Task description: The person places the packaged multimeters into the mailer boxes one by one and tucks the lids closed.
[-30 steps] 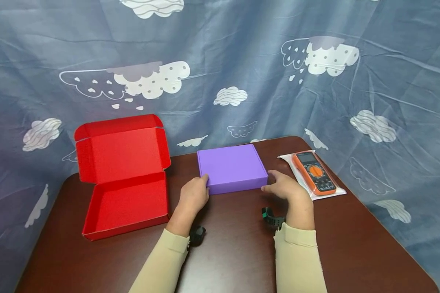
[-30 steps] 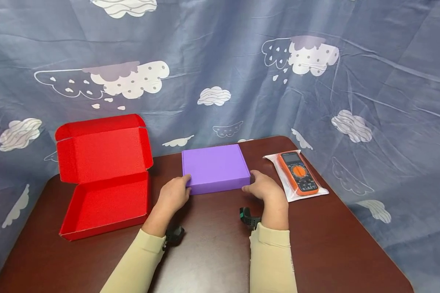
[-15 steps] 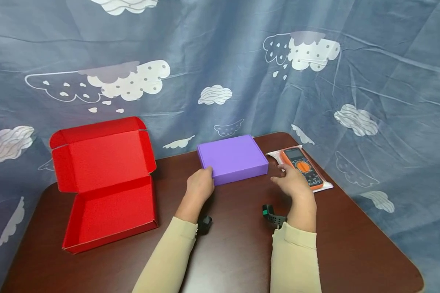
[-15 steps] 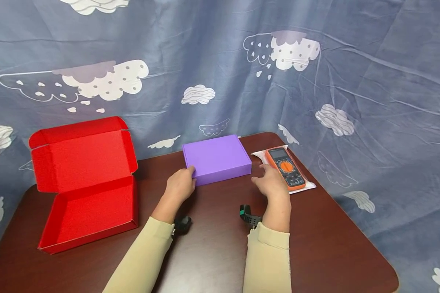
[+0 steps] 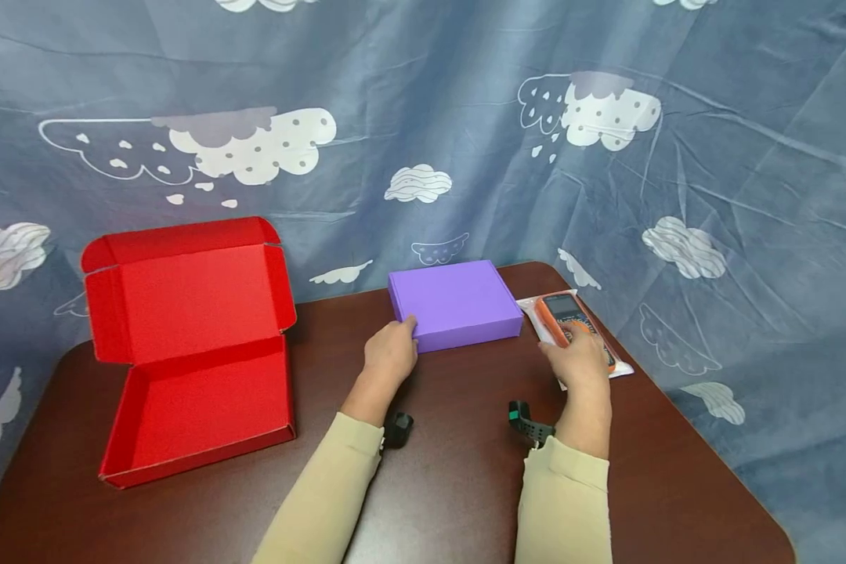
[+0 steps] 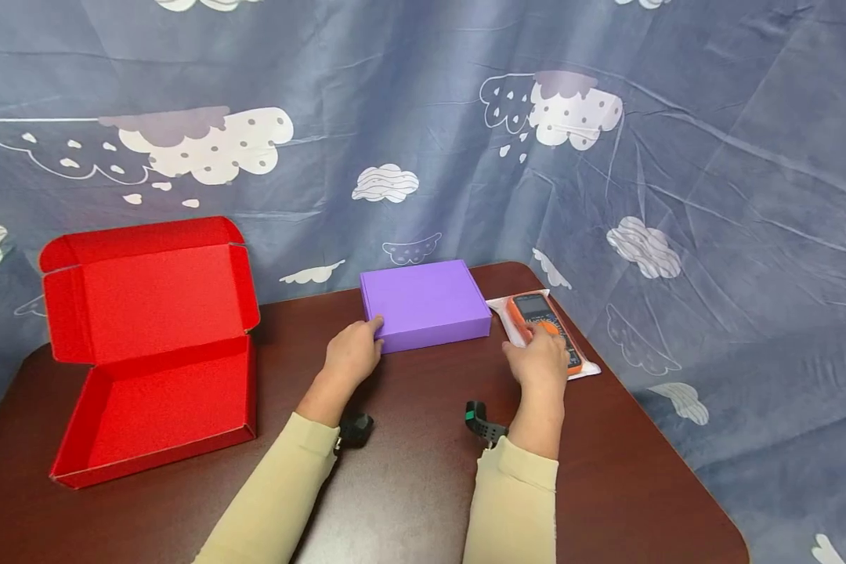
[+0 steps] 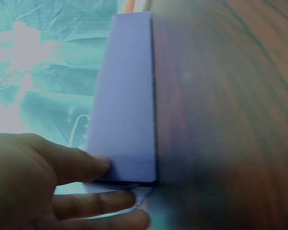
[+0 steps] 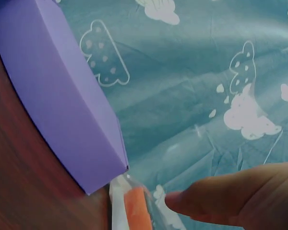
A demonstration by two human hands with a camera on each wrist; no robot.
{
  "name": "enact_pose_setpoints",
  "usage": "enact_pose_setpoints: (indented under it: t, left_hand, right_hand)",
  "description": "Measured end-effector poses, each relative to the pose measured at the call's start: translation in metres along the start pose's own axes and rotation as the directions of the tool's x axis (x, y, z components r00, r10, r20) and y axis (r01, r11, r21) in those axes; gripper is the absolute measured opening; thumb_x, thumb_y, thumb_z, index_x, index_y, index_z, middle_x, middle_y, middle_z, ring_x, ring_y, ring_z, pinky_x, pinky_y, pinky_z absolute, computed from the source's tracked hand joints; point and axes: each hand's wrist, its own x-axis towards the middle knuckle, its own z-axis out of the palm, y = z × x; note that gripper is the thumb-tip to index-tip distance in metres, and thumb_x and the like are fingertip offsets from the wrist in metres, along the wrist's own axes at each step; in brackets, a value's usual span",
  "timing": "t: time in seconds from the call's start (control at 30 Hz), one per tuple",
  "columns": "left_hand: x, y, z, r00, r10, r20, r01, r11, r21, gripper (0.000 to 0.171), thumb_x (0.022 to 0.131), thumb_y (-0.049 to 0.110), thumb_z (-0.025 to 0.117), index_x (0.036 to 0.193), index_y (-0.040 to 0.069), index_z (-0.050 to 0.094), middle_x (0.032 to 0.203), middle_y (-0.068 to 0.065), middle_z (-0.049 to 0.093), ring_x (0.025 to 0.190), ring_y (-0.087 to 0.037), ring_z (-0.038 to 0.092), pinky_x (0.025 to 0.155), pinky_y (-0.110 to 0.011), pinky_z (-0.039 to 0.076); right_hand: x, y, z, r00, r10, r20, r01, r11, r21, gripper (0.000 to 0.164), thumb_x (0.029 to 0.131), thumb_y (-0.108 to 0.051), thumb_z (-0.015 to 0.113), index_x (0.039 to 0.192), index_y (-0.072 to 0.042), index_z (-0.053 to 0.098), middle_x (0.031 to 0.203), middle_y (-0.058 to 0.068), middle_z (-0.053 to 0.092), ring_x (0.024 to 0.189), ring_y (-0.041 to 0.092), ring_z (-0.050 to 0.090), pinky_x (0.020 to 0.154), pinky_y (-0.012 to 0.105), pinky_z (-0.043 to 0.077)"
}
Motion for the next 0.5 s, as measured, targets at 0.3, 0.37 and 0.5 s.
enact_pose_setpoints:
  t: [0.3, 0.37, 0.5]
  left_hand:
    - [-0.011, -0.001, -0.019, 0.998, 0.020, 0.055, -0.018, 0.999, -0.044, 0.058, 0.099, 0.026, 0.067, 0.153, 0.013, 0.049, 0.129, -0.018, 0.067, 0.110, -0.035, 0.068, 0.085, -0.053, 0.055]
    - [-0.013, -0.001, -0.026, 0.999, 0.022, 0.042, -0.020, 0.998, -0.066, 0.058, 0.099, 0.026, 0.067, 0.152, 0.011, 0.050, 0.129, -0.018, 0.066, 0.112, -0.035, 0.067, 0.088, -0.053, 0.055]
    - [-0.018, -0.004, -0.040, 1.000, 0.020, -0.001, -0.020, 0.991, -0.130, 0.057, 0.099, 0.026, 0.067, 0.152, 0.010, 0.050, 0.133, -0.020, 0.063, 0.117, -0.036, 0.064, 0.094, -0.053, 0.052]
  right_hand:
    - [0.009, 0.017, 0.014, 0.983, 0.150, -0.101, -0.141, 0.985, 0.094, 0.080, 0.091, -0.022, 0.069, 0.157, 0.000, 0.029, 0.152, 0.039, 0.022, 0.143, 0.059, 0.015, 0.112, 0.069, 0.021]
    - [0.013, 0.023, 0.017, 0.981, 0.165, -0.104, -0.152, 0.981, 0.119, 0.084, 0.091, -0.021, 0.070, 0.159, -0.001, 0.024, 0.157, 0.038, 0.014, 0.147, 0.058, 0.003, 0.115, 0.071, 0.011]
    - [0.018, 0.036, 0.023, 0.973, 0.200, -0.113, -0.181, 0.971, 0.159, 0.091, 0.092, -0.020, 0.070, 0.162, -0.003, 0.015, 0.164, 0.034, -0.004, 0.148, 0.057, -0.016, 0.113, 0.075, -0.003]
